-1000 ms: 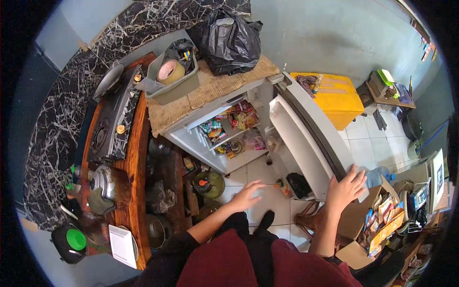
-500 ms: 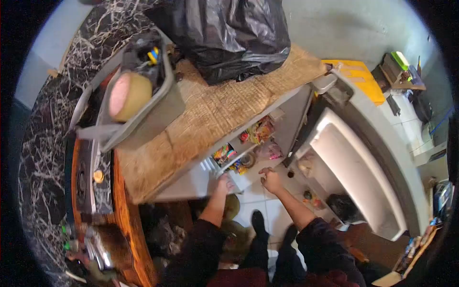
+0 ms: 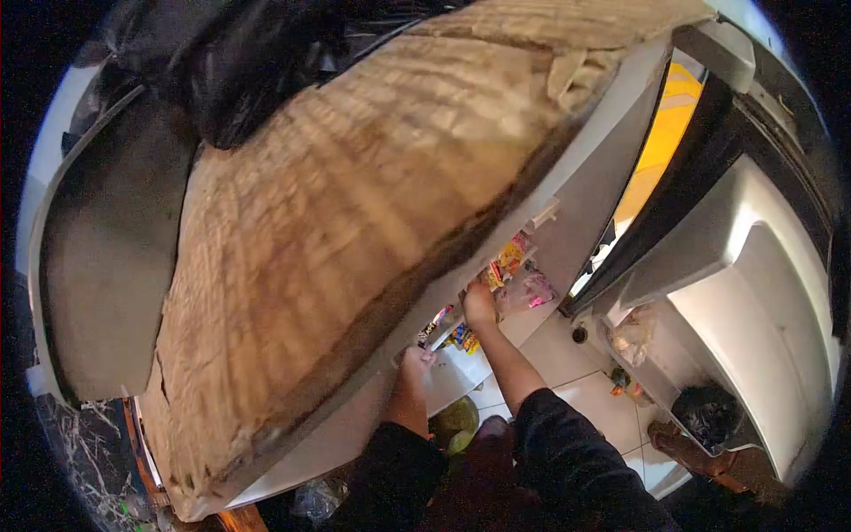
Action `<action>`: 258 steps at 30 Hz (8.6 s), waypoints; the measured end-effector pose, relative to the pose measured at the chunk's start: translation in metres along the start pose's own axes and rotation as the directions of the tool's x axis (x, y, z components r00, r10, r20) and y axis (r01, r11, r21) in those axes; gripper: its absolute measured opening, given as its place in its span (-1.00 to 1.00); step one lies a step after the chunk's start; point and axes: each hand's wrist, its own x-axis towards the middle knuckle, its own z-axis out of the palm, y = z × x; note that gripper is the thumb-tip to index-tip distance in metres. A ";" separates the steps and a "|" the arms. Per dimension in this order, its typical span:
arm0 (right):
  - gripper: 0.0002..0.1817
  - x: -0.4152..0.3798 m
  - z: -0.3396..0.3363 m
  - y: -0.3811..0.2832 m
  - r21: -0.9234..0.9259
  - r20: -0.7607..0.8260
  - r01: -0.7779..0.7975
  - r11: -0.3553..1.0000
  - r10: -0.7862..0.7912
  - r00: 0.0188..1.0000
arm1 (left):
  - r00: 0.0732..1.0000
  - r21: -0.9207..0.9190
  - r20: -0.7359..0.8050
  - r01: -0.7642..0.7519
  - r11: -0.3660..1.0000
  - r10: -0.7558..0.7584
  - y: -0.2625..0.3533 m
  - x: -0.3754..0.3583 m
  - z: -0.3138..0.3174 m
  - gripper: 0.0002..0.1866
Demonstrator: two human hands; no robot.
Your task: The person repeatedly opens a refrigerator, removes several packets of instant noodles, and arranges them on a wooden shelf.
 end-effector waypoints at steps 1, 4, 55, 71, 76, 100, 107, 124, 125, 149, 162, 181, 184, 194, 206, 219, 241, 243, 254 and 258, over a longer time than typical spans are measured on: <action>-0.59 -0.006 -0.008 -0.010 0.037 0.030 -0.032 0.999 0.031 0.999 | 0.995 -0.005 0.085 0.059 0.998 -0.058 -0.002 0.004 -0.005 -0.51; -0.62 -0.019 -0.014 -0.016 0.106 0.100 -0.104 0.989 0.093 0.991 | 0.948 -0.024 0.229 0.234 0.972 -0.222 -0.008 -0.020 0.000 -0.48; -0.79 -0.400 -0.346 -0.271 0.837 0.071 0.356 0.417 -0.727 0.683 | 0.315 -0.752 0.599 -0.097 0.652 0.737 -0.012 -0.669 -0.067 -0.32; -0.37 -0.236 -0.552 -0.303 0.539 -0.013 0.392 0.746 -0.458 0.889 | 0.235 -0.317 0.887 -0.316 0.894 0.398 0.034 -0.709 0.190 -0.53; -0.60 -0.174 -0.675 -0.296 0.777 -0.503 0.554 0.299 -0.235 0.832 | 0.130 -0.601 0.751 -0.271 0.752 0.647 0.063 -0.742 0.329 -0.61; -0.55 0.066 -0.775 -0.626 0.565 0.076 0.720 0.403 -0.894 0.441 | -0.480 -0.803 0.290 -0.592 -0.062 0.828 0.347 -0.863 0.597 -0.53; -0.59 0.119 -0.768 -0.676 0.767 -0.071 0.608 0.205 -0.915 0.398 | -0.460 -0.702 0.670 -0.648 0.295 0.582 0.395 -0.894 0.653 -0.58; -0.68 0.246 -0.791 -0.895 0.512 0.120 0.723 0.465 -0.872 0.475 | -0.230 -0.759 0.552 -0.536 0.369 0.802 0.561 -0.945 0.674 -0.63; -0.68 0.255 -0.790 -0.901 0.505 0.147 0.716 0.483 -0.865 0.480 | -0.198 -0.755 0.538 -0.547 0.363 0.819 0.562 -0.943 0.680 -0.61; -0.64 0.274 -0.763 -0.907 0.132 0.262 0.723 0.678 -0.727 0.634 | -0.244 -0.515 0.547 -0.853 0.091 0.801 0.533 -0.939 0.684 -0.59; -0.57 0.192 -0.916 -0.774 0.179 -0.361 0.830 -0.528 -0.820 -0.443 | -0.994 -0.288 0.044 -0.110 -0.951 0.102 0.423 -0.985 0.726 -0.38; -0.53 0.359 -1.095 -0.785 -0.764 -0.385 0.295 0.573 -0.773 0.505 | -0.211 0.413 0.854 -0.282 -0.866 0.476 0.442 -1.005 0.951 -0.57; -0.55 0.401 -1.099 -0.785 -0.482 -0.161 0.494 0.723 -0.628 0.761 | -0.136 0.508 0.812 -0.316 -0.801 0.568 0.437 -1.003 0.939 -0.54; -0.55 0.438 -1.101 -0.784 -0.852 0.023 0.408 0.327 -0.757 0.653 | 0.010 0.605 0.775 -0.301 -0.738 0.631 0.433 -1.015 0.927 -0.57; -0.71 0.397 -1.112 -0.786 -0.877 -0.189 0.460 0.141 -0.980 -0.059 | -0.461 0.547 0.660 -0.247 -0.800 0.593 0.453 -1.013 0.949 -0.62; -0.72 0.288 -0.764 -0.422 0.346 0.114 0.937 0.042 -0.993 0.002 | -0.269 -0.079 0.210 -0.963 -0.257 0.940 0.212 -0.664 0.696 -0.76; -0.74 -0.151 -0.392 -0.295 0.737 0.676 0.618 0.273 -0.269 -0.686 | 0.354 -0.082 -0.696 -0.904 0.420 0.625 -0.091 -0.625 0.138 -0.76; -0.76 -0.194 -0.372 -0.323 0.765 0.643 0.587 0.266 -0.365 -0.673 | 0.169 0.184 -0.665 -0.907 0.379 0.728 -0.074 -0.629 0.097 -0.73; -0.71 -0.250 -0.225 -0.358 0.384 0.585 0.922 0.042 -0.784 -0.208 | -0.059 0.950 -0.149 -0.285 0.127 0.987 0.052 -0.585 -0.010 -0.74; -0.63 -0.268 -0.210 -0.356 0.130 0.672 0.991 0.036 -0.738 -0.061 | -0.055 0.860 -0.086 -0.509 0.046 0.995 0.055 -0.578 -0.024 -0.75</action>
